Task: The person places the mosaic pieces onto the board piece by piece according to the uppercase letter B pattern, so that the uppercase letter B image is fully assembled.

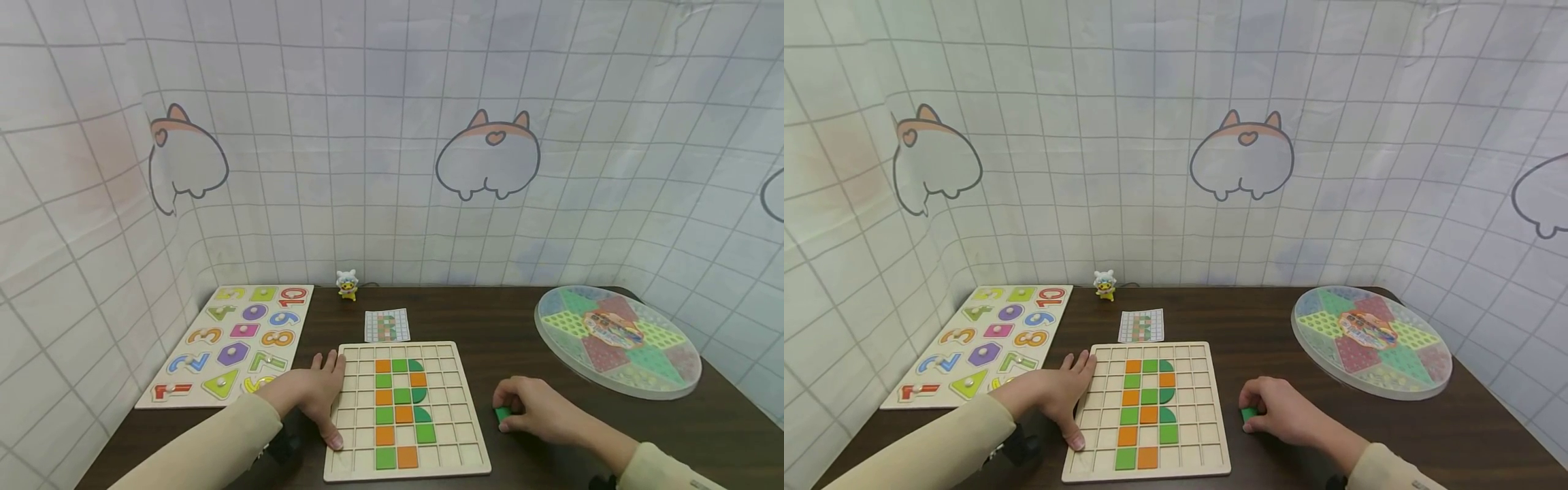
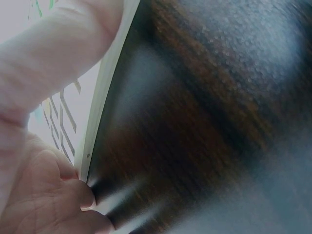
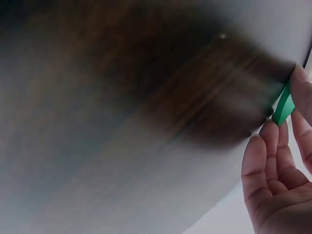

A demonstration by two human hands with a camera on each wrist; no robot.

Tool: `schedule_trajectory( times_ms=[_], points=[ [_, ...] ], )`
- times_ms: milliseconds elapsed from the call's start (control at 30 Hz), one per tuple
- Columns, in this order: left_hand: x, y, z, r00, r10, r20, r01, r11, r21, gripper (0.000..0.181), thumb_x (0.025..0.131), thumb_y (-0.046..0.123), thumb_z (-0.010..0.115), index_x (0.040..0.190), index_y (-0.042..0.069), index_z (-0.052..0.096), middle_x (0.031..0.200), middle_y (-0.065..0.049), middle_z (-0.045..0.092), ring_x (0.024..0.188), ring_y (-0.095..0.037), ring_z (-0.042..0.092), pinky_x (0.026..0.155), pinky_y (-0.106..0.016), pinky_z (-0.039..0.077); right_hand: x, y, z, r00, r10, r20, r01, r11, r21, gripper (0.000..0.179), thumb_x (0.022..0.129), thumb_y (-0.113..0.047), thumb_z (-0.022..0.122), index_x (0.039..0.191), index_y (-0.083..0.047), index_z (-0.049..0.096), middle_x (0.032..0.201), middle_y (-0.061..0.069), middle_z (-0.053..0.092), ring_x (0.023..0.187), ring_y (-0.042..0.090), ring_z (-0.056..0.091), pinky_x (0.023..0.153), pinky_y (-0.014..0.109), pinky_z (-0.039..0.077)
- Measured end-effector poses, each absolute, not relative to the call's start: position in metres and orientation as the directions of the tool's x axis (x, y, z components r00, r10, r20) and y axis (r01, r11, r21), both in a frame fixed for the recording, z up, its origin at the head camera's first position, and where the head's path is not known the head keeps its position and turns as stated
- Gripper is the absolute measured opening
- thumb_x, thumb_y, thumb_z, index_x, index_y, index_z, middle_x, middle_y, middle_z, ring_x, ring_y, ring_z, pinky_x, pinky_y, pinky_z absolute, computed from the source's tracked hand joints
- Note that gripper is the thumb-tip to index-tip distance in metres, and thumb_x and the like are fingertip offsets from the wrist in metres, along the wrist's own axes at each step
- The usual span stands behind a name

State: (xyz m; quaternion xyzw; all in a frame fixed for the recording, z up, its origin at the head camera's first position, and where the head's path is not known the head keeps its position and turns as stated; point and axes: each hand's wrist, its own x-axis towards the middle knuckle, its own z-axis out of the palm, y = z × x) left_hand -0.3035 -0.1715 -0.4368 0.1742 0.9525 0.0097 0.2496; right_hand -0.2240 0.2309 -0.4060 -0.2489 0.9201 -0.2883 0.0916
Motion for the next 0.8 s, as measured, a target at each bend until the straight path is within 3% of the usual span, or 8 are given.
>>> schedule_trajectory(
  times_ms=[267, 500, 800],
  points=[
    [-0.309, -0.173, -0.442, -0.819, 0.351, -0.454, 0.335, 0.935, 0.119, 0.165, 0.039, 0.083, 0.085, 0.163, 0.003, 0.010, 0.171, -0.023, 0.007, 0.156, -0.050, 0.006, 0.122, -0.061, 0.025, -0.223, 0.231, -0.408, -0.860, -0.511, -0.007, -0.408, 0.694, -0.594, 0.024, 0.081, -0.018, 0.087, 0.094, -0.016, 0.066, 0.088, -0.003, 0.057, 0.074, 0.003, 0.050, 0.063, 0.023, 0.043],
    [-0.294, -0.167, -0.424, -0.813, 0.338, -0.474, 0.327, 0.939, 0.108, 0.156, 0.053, 0.074, 0.088, 0.163, 0.001, 0.005, 0.170, -0.026, 0.004, 0.156, -0.051, 0.005, 0.123, -0.061, 0.024, -0.221, 0.231, -0.406, -0.860, -0.510, -0.012, -0.379, 0.654, -0.655, 0.015, 0.089, -0.014, 0.080, 0.100, -0.015, 0.071, 0.094, -0.005, 0.069, 0.077, -0.001, 0.056, 0.067, 0.022, 0.049],
    [-0.308, -0.172, -0.442, -0.819, 0.336, -0.465, 0.327, 0.939, 0.101, 0.165, 0.042, 0.082, 0.086, 0.164, 0.004, 0.008, 0.171, -0.023, 0.006, 0.157, -0.049, 0.006, 0.123, -0.060, 0.025, -0.216, 0.218, -0.401, -0.878, -0.478, 0.010, -0.306, 0.546, -0.780, 0.018, 0.088, -0.016, 0.081, 0.098, -0.006, 0.070, 0.088, 0.000, 0.069, 0.076, 0.003, 0.061, 0.065, 0.023, 0.052]
  ],
)
